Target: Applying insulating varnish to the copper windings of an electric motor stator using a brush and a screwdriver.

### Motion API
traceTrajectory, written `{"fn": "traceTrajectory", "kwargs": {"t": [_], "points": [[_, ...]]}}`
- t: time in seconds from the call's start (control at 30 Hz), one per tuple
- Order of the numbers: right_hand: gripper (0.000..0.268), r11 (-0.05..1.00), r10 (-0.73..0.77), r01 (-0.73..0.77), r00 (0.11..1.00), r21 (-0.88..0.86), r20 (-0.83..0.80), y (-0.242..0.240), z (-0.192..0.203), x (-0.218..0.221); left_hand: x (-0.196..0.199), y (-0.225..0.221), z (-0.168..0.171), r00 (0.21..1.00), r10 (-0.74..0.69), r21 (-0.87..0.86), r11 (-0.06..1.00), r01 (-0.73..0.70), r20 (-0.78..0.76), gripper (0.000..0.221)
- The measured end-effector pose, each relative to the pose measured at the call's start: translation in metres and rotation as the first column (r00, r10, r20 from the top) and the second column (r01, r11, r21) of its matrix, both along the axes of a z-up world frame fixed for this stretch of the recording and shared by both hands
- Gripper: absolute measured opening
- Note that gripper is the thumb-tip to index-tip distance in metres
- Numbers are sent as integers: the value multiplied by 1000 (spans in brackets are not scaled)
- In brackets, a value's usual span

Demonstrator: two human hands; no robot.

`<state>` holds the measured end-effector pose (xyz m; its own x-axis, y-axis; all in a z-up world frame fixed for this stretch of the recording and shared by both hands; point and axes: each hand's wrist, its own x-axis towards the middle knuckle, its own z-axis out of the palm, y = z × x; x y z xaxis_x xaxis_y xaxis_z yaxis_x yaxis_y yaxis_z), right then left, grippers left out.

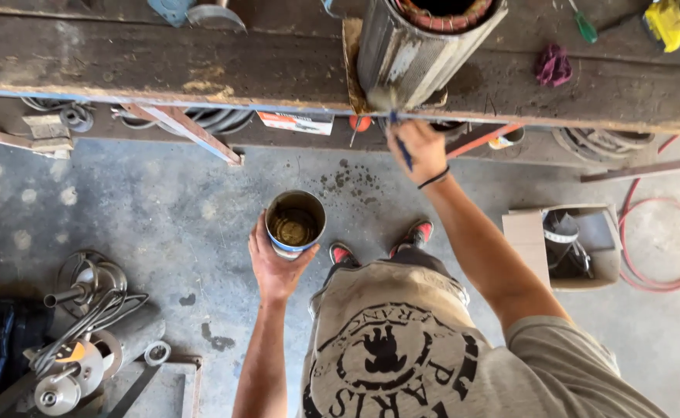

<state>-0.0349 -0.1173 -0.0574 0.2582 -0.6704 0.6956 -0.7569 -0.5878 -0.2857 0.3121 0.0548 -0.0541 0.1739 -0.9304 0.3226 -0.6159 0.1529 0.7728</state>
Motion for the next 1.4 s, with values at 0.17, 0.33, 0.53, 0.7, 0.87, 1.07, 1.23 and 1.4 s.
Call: {"fn": "traceTrajectory", "kwargs": {"t": [0.17, 0.33, 0.53, 0.7, 0.87, 1.07, 1.23, 1.4], "points": [[9, 974, -21, 45, 994, -220, 111, 2, 100, -1, 2, 1, -7, 1000, 25, -4, 1000, -25, 8, 121], [9, 997, -42, 39, 998, -69, -38, -1, 32, 6, -7, -4, -1, 1000, -8, -14, 1000, 8, 16, 122], [6, 992, 11, 1, 995, -123, 97, 16, 114, -2, -12, -8, 2, 1000, -10, 15, 1000, 10, -5, 123], [25, 994, 103, -103, 994, -21, 31, 5, 40, -6, -20, -15, 10, 999, -38, -5, 999, 38, 1, 124], [14, 971, 53, -106, 970, 213, 238, 39, 48, 17, -17, -14, 7, 999, -45, -18, 999, 45, 7, 119], [24, 812, -159, -336, 661, 478, 734, 75, 91, 3, -35, -9, -30, 982, -100, -7, 995, 102, 162, 122], [13, 684, 20, -481, 764, 548, 645, 88, 123, 17, -79, -33, -19, 981, -157, -49, 985, 164, 111, 115], [15, 543, 77, -409, 894, 733, 441, 65, 102, 23, -111, -69, -4, 976, -186, -23, 982, 189, 112, 115]]}}
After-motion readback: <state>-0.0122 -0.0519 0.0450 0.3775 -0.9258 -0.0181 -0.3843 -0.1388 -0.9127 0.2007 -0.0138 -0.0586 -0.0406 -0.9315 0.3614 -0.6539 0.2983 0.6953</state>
